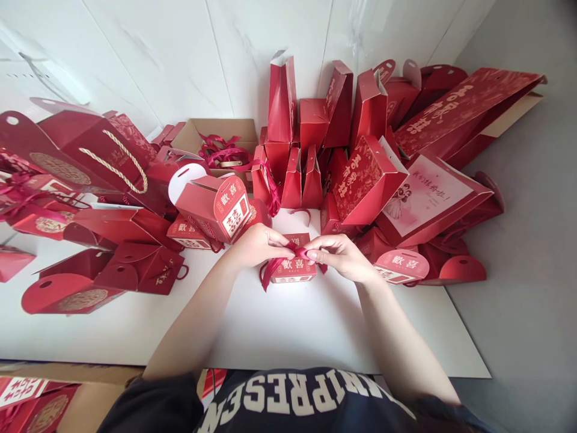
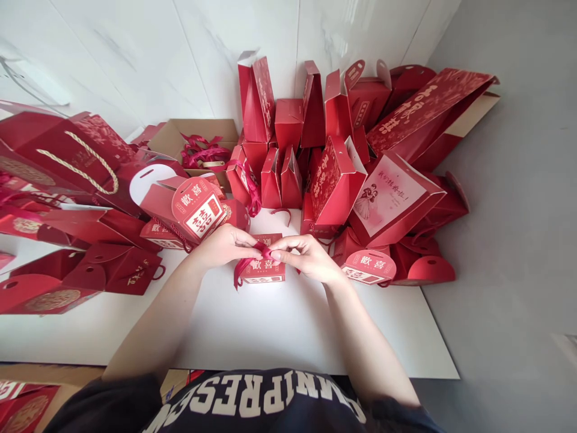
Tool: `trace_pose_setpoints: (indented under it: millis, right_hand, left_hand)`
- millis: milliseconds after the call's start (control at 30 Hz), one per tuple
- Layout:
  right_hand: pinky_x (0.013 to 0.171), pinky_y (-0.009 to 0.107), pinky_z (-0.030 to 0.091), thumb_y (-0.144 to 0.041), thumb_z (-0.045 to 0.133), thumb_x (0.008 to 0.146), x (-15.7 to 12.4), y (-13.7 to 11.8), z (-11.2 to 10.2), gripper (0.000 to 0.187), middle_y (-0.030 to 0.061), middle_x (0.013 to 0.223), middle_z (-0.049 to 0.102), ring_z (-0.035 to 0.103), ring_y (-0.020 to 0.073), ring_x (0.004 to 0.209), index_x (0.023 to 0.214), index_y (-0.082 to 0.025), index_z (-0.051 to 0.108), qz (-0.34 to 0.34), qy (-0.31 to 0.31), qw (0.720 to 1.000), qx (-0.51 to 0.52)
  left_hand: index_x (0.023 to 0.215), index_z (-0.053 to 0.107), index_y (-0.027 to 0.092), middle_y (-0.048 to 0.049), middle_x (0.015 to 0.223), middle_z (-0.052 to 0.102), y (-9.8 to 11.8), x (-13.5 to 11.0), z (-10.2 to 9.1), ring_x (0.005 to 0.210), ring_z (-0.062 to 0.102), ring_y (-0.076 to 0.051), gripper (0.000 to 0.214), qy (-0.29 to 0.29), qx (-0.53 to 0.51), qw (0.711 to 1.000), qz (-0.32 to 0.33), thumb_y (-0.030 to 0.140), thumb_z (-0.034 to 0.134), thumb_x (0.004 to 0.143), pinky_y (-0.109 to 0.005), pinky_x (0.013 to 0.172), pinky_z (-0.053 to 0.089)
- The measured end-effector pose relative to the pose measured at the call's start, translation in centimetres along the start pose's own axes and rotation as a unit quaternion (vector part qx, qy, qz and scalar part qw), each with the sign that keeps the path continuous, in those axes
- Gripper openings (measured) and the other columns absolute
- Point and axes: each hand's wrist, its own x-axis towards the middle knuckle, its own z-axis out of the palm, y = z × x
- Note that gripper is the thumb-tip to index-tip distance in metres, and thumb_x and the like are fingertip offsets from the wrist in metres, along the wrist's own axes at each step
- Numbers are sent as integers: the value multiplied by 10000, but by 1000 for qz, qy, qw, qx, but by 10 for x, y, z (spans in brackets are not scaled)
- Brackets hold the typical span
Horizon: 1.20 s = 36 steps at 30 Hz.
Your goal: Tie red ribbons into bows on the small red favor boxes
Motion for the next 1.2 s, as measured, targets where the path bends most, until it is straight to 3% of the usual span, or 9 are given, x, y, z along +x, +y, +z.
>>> trace_pose_setpoints:
  millis: [233, 433, 600, 733, 900, 1200]
  right_hand:
    - [869, 347, 517, -341, 586, 909, 9, -1, 14, 278, 49, 1025, 728, 655, 190, 904, 1126, -230, 719, -73, -9, 991, -108]
    - [824, 313, 495, -227, 531, 918, 13, -5, 19, 261, 42, 1022, 725, 638, 170, 838, 1112, -233, 706, -122, -9, 974, -190]
    - [772, 292, 478, -246, 604, 877, 9, -6, 18, 284, 1, 824, 657, 598, 152, 750, 1160, -222, 600, -95, 26, 970, -220]
    - [765, 288, 475, -312, 537, 933, 7, -4, 20, 161, 28, 895, 668, 614, 164, 794, 1020, -213, 631, -74, 71, 970, -219]
    - [755, 295, 470, -234, 546, 915, 7, -4, 26, 140, 35, 868, 684, 628, 175, 773, 881, -208, 679, -91, 107, 947, -288]
    - [645, 258, 467, -235, 585, 866, 8, 3, 28, 102, 7, 761, 674, 619, 159, 688, 808, -197, 660, -71, 179, 951, -242]
  left_hand:
    - [920, 768, 151, -74, 914, 773, -3, 6, -1, 911, 714, -230, 263, -41, -58, 998, -1, 302, 767, 705, -311, 820, 544]
    - [898, 754, 143, -68, 894, 771, -3, 5, -3, 864, 714, -220, 259, -57, -46, 997, 7, 325, 766, 715, -296, 784, 539]
    - [808, 757, 140, -60, 815, 762, -3, 4, -1, 795, 705, -197, 281, -32, -20, 999, 27, 395, 641, 838, -280, 761, 529]
    - [851, 744, 138, -64, 827, 764, -9, 5, 3, 788, 709, -188, 224, -21, -52, 998, 25, 349, 684, 810, -263, 740, 540]
    - [877, 720, 131, -80, 873, 757, -17, 6, 8, 830, 711, -206, 252, 1, -57, 998, 32, 368, 709, 790, -285, 754, 550]
    - [853, 645, 146, -51, 847, 730, -19, 6, 11, 825, 700, -194, 224, 5, -70, 997, 42, 335, 735, 773, -299, 753, 555]
